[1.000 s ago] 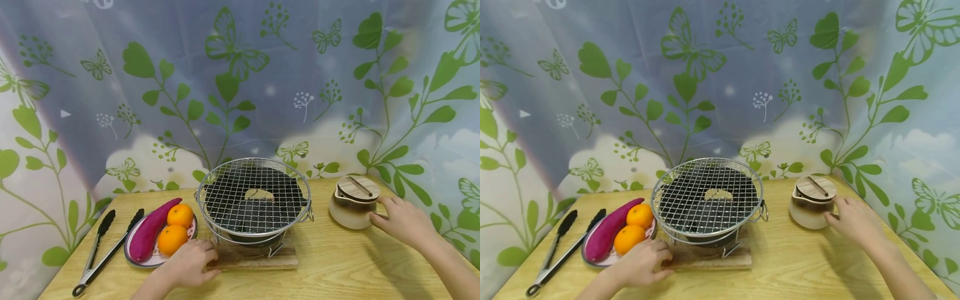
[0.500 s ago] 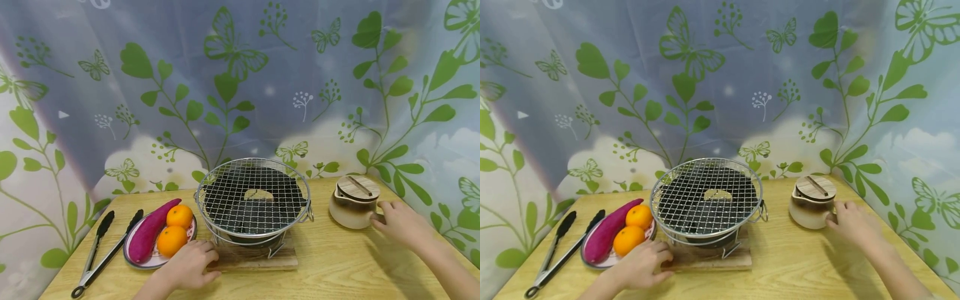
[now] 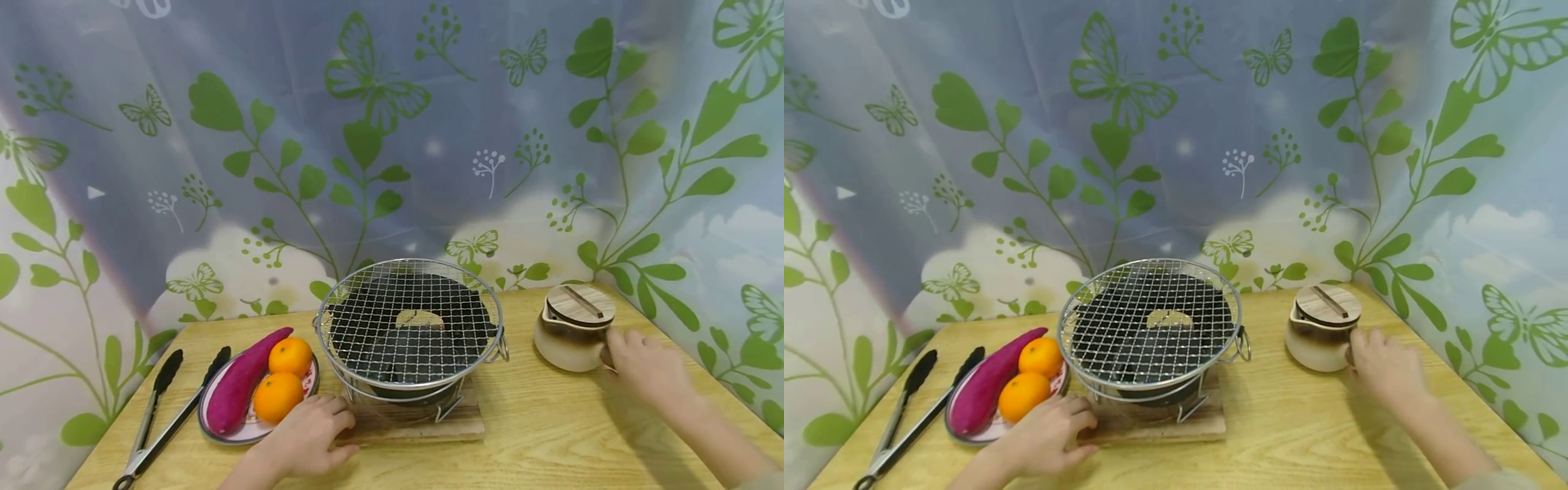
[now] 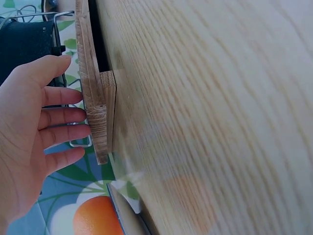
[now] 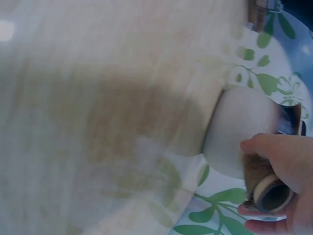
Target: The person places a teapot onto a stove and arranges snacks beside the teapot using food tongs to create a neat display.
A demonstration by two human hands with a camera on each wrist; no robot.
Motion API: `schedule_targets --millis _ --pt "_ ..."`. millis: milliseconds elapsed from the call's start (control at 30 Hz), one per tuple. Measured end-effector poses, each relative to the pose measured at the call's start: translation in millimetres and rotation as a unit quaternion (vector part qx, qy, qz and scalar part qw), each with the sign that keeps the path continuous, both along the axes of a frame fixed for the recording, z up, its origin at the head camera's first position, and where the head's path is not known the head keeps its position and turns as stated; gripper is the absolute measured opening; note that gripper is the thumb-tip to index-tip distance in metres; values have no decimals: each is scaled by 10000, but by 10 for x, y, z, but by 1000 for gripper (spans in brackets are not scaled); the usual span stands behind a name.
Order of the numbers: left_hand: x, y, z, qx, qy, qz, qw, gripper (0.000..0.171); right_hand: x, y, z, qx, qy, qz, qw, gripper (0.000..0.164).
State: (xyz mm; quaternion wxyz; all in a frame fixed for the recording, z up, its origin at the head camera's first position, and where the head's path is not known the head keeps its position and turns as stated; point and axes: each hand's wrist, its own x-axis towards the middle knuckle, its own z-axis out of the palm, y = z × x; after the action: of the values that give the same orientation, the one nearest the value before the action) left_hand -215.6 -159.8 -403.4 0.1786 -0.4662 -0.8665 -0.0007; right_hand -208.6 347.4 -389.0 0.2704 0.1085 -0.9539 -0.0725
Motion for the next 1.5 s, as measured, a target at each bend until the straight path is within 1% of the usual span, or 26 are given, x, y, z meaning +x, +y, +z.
schedule_targets --millis 67,133,167,300,367,433,533,667,767,833,900,967,1033,1100,1200,1500 --pt "0 4 -1 7 -1 8 10000 25 6 -7 -27 51 -133 -82 9999 52" --pt "-1 8 -2 16 4 13 10000 25 5 -7 -45 76 -159 -108 9998 51" --pt "-2 9 -2 21 -1 11 10000 25 3 -6 -52 60 -162 -107 9998 48" --pt "-2 11 -5 62 -1 0 10000 25 -7 10 -71 59 66 43 10000 35" --pt "0 11 -6 69 -25 15 10000 25 -18 19 -85 57 281 178 9994 25" --pt "1 12 -8 70 -50 41 10000 25 -25 31 -101 72 465 268 9985 18" --pt "1 15 -10 64 -72 71 9999 25 -31 51 -124 53 579 334 9978 17" --pt "1 18 -14 93 -23 31 9999 25 -30 79 -144 8 487 313 9983 13" --pt "1 19 -18 117 19 -1 9999 25 -39 98 -162 9 628 406 9972 15" --pt "0 18 -21 129 20 -4 9999 25 -49 106 -177 19 804 514 9954 25" --pt "-3 15 -26 150 51 -15 9999 24 -69 116 -188 91 1056 695 9919 39" --pt "-6 12 -30 156 63 -22 9999 24 -97 133 -197 221 1306 911 9870 46" --pt "-5 9 -31 151 60 -16 9999 24 -131 146 -204 373 1616 1153 9794 47" --pt "2 6 -30 120 21 12 9999 24 -160 155 -205 511 1825 1315 9730 46" --pt "11 7 -20 61 -74 78 9999 24 -183 163 -208 553 1982 1446 9679 45" --pt "4 20 -20 79 -2 56 10000 25 -173 196 -214 394 1849 1507 9703 39"
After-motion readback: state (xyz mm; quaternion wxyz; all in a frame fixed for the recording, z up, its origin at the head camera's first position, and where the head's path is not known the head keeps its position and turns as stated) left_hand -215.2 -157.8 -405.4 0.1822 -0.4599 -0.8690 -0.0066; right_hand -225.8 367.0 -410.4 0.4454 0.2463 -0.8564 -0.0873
